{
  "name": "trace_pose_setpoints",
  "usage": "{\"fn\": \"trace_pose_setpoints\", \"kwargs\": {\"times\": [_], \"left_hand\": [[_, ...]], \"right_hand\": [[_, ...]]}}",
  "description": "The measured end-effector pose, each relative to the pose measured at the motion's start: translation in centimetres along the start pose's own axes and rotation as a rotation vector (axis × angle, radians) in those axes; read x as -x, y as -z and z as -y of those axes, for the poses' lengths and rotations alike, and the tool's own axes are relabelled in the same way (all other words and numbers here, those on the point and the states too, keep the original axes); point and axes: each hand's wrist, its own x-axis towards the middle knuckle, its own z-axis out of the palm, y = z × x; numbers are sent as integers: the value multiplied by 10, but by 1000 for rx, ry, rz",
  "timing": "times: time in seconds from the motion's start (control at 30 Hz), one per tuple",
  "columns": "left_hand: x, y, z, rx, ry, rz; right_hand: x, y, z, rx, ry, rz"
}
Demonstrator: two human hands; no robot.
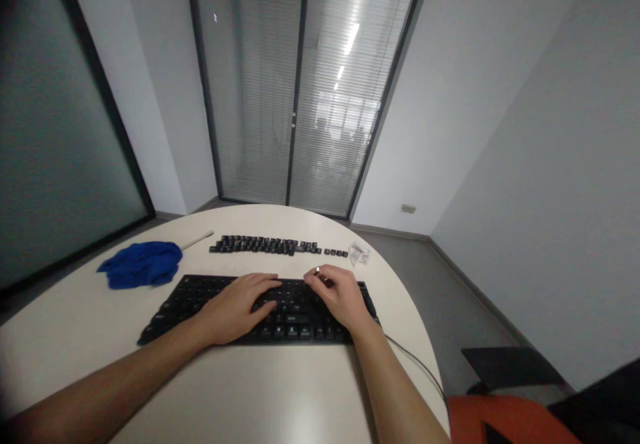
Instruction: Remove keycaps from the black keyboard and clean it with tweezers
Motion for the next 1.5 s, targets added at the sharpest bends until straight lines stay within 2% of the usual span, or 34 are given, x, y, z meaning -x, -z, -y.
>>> {"fn": "trace_pose_setpoints", "kwargs": {"times": [0.1, 0.2, 0.4, 0.5, 0.6, 0.77, 0.87, 1.0, 1.2, 1.5], "left_hand": [[0, 1, -1, -2, -1, 3], [0, 0, -1, -8, -4, 2], [0, -2, 0, -8, -5, -6], [0, -2, 2, -3, -11, -13], [0, -2, 2, -1, -12, -9], [0, -1, 1, 2, -3, -3], [0, -2, 1, -1, -4, -5], [0, -3, 2, -7, -5, -11], [-1, -3, 3, -9, -17, -8], [0, -1, 1, -6, -5, -8]], "right_hand": [[0, -5, 6, 20, 73, 28], [-1, -11, 9, 51, 85, 15], [-4, -20, 6, 95, -21, -120], [-4, -21, 4, 76, -61, -125], [-3, -17, 3, 12, -91, -24], [1, 1, 1, -196, -164, 266], [2, 10, -2, -280, -217, 331], [1, 10, -5, -280, -255, 290], [-3, -5, -7, -338, -247, 197], [-4, -7, -5, -214, -231, 160]]}}
